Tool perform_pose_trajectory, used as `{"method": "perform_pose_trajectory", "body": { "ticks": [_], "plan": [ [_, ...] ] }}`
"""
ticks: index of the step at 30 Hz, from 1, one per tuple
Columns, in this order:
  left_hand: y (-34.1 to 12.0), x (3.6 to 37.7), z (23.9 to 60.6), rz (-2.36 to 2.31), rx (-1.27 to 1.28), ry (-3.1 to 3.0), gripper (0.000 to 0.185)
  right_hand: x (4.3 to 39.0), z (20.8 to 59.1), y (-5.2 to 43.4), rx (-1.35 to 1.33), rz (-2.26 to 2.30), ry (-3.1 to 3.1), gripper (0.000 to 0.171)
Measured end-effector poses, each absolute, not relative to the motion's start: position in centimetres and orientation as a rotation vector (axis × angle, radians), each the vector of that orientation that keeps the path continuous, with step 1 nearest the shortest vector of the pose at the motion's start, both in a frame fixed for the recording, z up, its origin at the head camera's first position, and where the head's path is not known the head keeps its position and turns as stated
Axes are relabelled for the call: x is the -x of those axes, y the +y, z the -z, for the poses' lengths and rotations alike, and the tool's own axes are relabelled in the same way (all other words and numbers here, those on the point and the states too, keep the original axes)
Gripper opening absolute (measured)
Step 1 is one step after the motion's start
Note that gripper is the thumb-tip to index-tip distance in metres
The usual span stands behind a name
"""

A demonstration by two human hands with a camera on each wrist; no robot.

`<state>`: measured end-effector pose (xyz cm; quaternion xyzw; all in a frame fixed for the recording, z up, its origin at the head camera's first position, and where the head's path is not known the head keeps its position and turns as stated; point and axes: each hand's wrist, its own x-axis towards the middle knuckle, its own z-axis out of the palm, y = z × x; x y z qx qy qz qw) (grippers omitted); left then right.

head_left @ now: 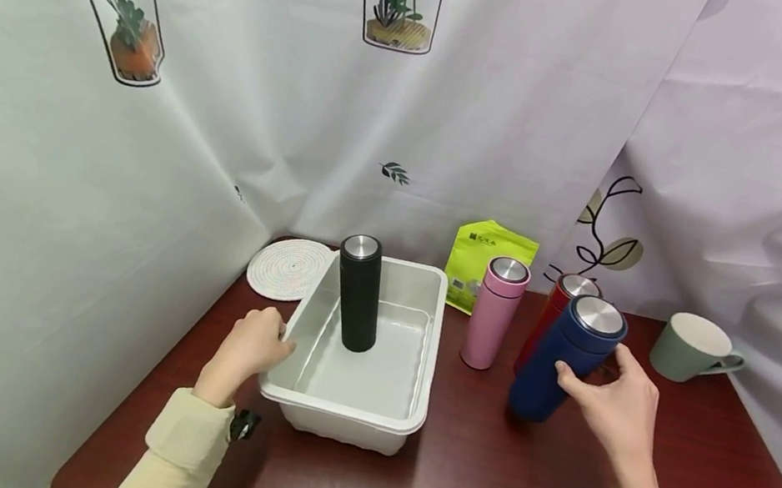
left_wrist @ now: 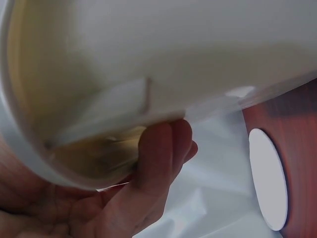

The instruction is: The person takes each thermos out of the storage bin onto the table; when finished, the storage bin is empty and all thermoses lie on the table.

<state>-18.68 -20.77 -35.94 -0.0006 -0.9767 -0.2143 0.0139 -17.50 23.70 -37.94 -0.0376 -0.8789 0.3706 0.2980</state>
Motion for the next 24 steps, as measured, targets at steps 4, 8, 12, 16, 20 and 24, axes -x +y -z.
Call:
{"method": "perform_pose_trajectory", "body": {
  "ticks": [4, 8, 12, 16, 20, 24],
  "plan": [
    [-20.8, 18.6, 36.0, 0.666, 0.002, -3.043, 0.045, 17.6, 38.5, 24.7, 0.145, -0.972, -2.34, 0.046],
    [-20.8, 18.5, 36.0, 0.658, -0.006, -3.048, 0.046, 17.7, 39.0, 25.6, 0.184, -0.959, -2.348, 0.048],
    [-20.8, 18.5, 36.1, 0.655, -0.001, -3.048, 0.046, 18.0, 39.4, 26.6, 0.225, -0.939, -2.335, 0.047],
    [-20.7, 18.6, 36.2, 0.662, 0.002, -3.05, 0.046, 18.5, 39.4, 27.8, 0.255, -0.917, -2.324, 0.049],
    [-20.7, 18.6, 36.1, 0.669, -0.001, -3.044, 0.045, 19.1, 39.2, 28.8, 0.267, -0.912, -2.313, 0.053],
    [-20.7, 18.7, 36.0, 0.667, 0.002, -3.035, 0.044, 19.7, 39.2, 29.5, 0.292, -0.913, -2.306, 0.056]
  ]
}}
